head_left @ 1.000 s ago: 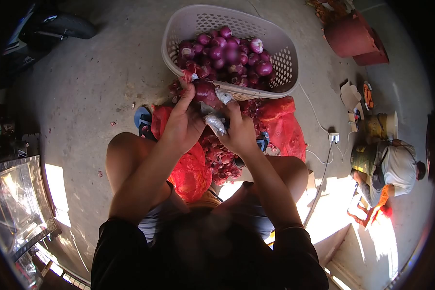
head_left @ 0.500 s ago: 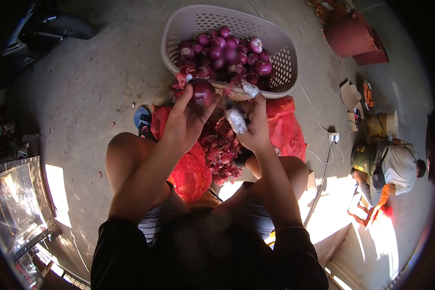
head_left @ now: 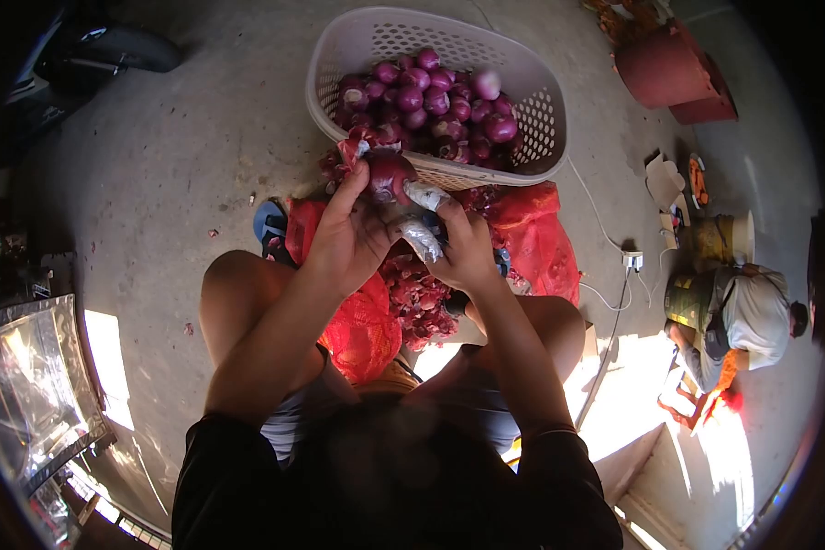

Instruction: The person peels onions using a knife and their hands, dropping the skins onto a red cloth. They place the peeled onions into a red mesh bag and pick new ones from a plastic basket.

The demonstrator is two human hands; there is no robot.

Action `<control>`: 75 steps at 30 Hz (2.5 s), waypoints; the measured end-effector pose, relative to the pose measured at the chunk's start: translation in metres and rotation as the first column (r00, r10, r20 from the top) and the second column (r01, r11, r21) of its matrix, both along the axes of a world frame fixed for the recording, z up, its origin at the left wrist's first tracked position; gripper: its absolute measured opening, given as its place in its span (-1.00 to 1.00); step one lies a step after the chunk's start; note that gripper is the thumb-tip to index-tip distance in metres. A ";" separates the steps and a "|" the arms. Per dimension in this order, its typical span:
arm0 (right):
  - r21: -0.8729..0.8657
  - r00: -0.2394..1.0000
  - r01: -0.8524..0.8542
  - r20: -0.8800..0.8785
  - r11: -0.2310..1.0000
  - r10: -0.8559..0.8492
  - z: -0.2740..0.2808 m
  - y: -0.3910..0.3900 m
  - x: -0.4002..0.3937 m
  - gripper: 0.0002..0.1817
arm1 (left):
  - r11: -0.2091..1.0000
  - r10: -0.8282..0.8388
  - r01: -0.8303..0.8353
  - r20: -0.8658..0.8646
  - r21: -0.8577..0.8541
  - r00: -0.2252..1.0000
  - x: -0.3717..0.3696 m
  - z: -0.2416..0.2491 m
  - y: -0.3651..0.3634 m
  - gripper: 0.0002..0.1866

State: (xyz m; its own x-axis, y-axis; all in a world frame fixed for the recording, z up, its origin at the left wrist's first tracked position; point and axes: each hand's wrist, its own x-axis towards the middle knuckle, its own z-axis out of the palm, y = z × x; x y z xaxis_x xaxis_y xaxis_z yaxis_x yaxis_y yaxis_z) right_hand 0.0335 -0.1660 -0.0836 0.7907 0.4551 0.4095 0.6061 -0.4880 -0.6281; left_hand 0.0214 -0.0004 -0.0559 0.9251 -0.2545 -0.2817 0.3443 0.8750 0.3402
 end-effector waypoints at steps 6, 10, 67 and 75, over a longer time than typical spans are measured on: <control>0.335 0.997 0.073 -0.017 0.939 -0.072 0.012 0.003 0.005 -0.49 | 0.999 -0.043 0.043 -0.035 -0.010 0.998 -0.001 -0.005 0.004 -0.54; 0.532 0.972 0.186 -0.221 0.826 -0.076 0.009 -0.005 0.013 -0.61 | 0.997 -0.072 0.074 -0.059 0.028 0.996 -0.003 0.000 0.001 -0.52; -0.051 0.995 -0.017 -0.101 0.999 0.012 0.013 -0.012 0.003 -0.42 | 0.994 -0.017 0.018 -0.014 0.110 1.000 -0.002 0.001 0.002 -0.63; 0.163 0.985 0.015 -0.170 0.987 0.013 0.013 -0.011 0.006 -0.39 | 0.995 -0.040 0.039 0.010 0.094 0.999 -0.003 0.004 0.002 -0.64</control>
